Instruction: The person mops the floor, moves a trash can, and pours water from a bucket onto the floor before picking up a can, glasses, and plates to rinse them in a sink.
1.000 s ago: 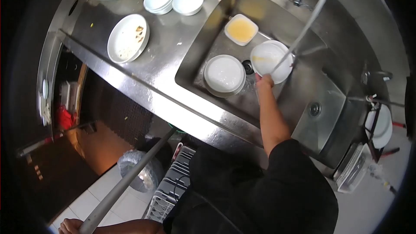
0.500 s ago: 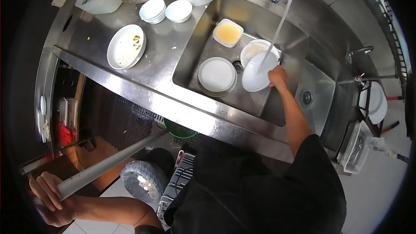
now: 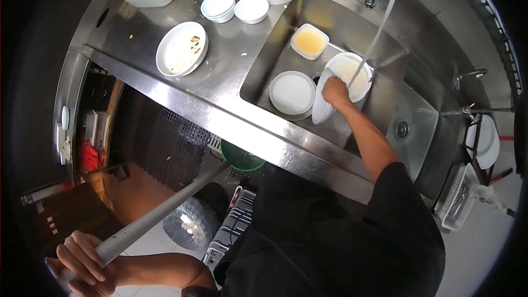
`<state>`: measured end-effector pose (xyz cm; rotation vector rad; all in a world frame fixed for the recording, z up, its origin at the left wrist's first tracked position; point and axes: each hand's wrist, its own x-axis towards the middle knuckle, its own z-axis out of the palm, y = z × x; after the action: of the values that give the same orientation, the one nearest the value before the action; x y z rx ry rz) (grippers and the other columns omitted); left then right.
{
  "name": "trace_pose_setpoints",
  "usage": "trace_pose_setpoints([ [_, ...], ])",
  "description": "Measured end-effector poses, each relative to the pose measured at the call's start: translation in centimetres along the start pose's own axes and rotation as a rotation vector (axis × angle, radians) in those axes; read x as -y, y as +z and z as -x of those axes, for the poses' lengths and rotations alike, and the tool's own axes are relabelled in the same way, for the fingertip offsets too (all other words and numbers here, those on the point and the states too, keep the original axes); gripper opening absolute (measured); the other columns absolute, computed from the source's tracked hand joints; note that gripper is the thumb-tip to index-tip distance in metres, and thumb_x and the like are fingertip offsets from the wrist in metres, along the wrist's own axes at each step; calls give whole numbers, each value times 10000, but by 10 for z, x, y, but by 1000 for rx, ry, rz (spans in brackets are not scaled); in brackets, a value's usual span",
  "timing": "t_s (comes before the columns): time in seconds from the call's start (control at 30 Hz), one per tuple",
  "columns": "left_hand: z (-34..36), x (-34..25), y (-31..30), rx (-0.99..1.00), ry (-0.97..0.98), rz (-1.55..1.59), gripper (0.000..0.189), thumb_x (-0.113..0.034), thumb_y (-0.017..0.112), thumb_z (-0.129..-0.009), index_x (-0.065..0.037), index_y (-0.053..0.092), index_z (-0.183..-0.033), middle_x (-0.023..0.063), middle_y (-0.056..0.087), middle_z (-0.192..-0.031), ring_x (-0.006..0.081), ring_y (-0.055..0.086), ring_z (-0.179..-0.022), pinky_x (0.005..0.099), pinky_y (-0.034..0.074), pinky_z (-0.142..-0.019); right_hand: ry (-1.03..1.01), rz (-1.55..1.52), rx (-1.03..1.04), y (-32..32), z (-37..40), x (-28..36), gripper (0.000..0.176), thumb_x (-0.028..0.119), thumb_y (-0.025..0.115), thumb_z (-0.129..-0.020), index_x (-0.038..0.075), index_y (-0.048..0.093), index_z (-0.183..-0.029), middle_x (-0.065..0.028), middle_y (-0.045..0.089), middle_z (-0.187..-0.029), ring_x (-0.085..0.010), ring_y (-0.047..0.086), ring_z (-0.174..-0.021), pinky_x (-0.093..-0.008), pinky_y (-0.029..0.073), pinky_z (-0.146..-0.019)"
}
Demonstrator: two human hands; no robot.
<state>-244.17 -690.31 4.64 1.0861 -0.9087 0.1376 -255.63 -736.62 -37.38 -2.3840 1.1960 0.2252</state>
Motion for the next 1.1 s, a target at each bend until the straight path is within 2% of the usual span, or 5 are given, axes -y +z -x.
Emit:
trace_pose_setpoints([
  [0.07, -4, 3, 10, 15, -16, -134, 295, -203, 550, -889, -14, 526, -1115, -28, 440, -592, 33, 339, -420, 201, 319, -522, -4, 0, 114, -8, 2, 26, 282, 78, 483, -835, -53, 675, -995, -258, 622, -1129, -379, 604, -1070, -420, 499, -910],
  [0.17, -12, 36, 38, -258, -20, -346, 376, -137, 534, -889, 40, 465, -1213, -12, 360, -641, 49, 317, -439, 240, 283, -446, -63, 57, 73, 0, -7, 39, 276, 78, 484, -829, -32, 691, -974, -246, 634, -1113, -371, 602, -1075, -413, 491, -924],
  [0.67, -37, 113, 108, -235, -69, -240, 283, -14, 534, -848, 55, 482, -1117, 25, 402, -588, 64, 308, -403, 207, 281, -403, 82, -34, 217, 17, -49, 40, 295, 137, 508, -835, -2, 697, -1014, -226, 666, -1054, -371, 652, -994, -449, 513, -879],
  [0.9, -32, 101, 90, -109, -103, -264, 315, -56, 502, -872, 17, 478, -1177, 12, 376, -630, 69, 320, -433, 234, 298, -432, 303, -406, 313, 31, -31, -29, 424, 75, 448, -826, -64, 480, -1226, -261, 605, -1127, -389, 675, -873, -408, 576, -467],
  [1.1, -27, 96, 86, -74, -90, -254, 244, -70, 537, -901, 2, 514, -1132, -27, 319, -625, 46, 281, -456, 226, 243, -453, 260, -490, 196, 117, -50, -66, 552, 252, 537, -894, -44, 338, -1315, -287, 531, -1230, -385, 668, -897, -414, 594, -517],
])
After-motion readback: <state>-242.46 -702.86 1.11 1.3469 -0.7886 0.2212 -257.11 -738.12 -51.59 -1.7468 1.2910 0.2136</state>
